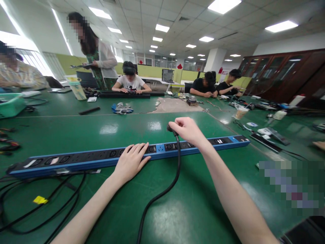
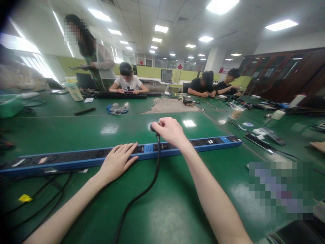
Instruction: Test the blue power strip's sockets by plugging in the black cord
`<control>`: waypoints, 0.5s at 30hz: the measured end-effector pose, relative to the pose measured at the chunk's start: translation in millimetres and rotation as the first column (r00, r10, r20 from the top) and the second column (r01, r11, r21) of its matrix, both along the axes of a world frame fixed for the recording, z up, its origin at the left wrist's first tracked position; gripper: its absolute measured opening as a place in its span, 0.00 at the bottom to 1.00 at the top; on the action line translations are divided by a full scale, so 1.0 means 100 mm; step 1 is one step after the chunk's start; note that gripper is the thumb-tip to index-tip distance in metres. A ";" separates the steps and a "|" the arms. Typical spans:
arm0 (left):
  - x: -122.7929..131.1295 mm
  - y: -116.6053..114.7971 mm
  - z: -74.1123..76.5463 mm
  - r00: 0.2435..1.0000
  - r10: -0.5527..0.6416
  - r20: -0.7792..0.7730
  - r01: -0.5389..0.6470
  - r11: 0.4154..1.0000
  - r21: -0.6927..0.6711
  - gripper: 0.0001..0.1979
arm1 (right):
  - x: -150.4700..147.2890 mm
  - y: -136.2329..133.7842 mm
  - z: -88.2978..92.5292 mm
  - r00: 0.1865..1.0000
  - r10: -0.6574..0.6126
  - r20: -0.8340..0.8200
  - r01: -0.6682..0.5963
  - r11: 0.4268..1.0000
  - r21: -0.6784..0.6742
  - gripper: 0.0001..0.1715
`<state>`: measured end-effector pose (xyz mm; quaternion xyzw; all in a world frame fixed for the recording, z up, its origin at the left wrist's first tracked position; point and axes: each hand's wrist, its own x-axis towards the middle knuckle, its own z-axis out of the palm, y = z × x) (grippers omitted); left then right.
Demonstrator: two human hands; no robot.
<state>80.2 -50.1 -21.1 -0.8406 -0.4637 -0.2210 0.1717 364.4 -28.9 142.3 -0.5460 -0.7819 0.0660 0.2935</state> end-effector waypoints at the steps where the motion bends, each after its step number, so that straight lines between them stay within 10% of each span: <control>1: 0.00 0.00 0.00 1.000 0.000 0.001 0.000 1.000 0.000 0.31 | 0.13 -0.03 0.06 0.999 0.041 -0.029 -0.041 0.999 -0.009 0.31; 9: 0.02 0.01 -0.01 1.000 0.012 -0.005 -0.012 1.000 -0.002 0.32 | 1.08 0.07 -0.08 1.000 0.003 -0.014 -0.007 0.946 -0.324 0.30; 15: 0.03 0.04 -0.03 1.000 0.006 -0.003 -0.006 1.000 0.002 0.33 | 1.11 0.24 -0.25 0.959 -0.077 0.273 0.169 0.927 -0.333 0.30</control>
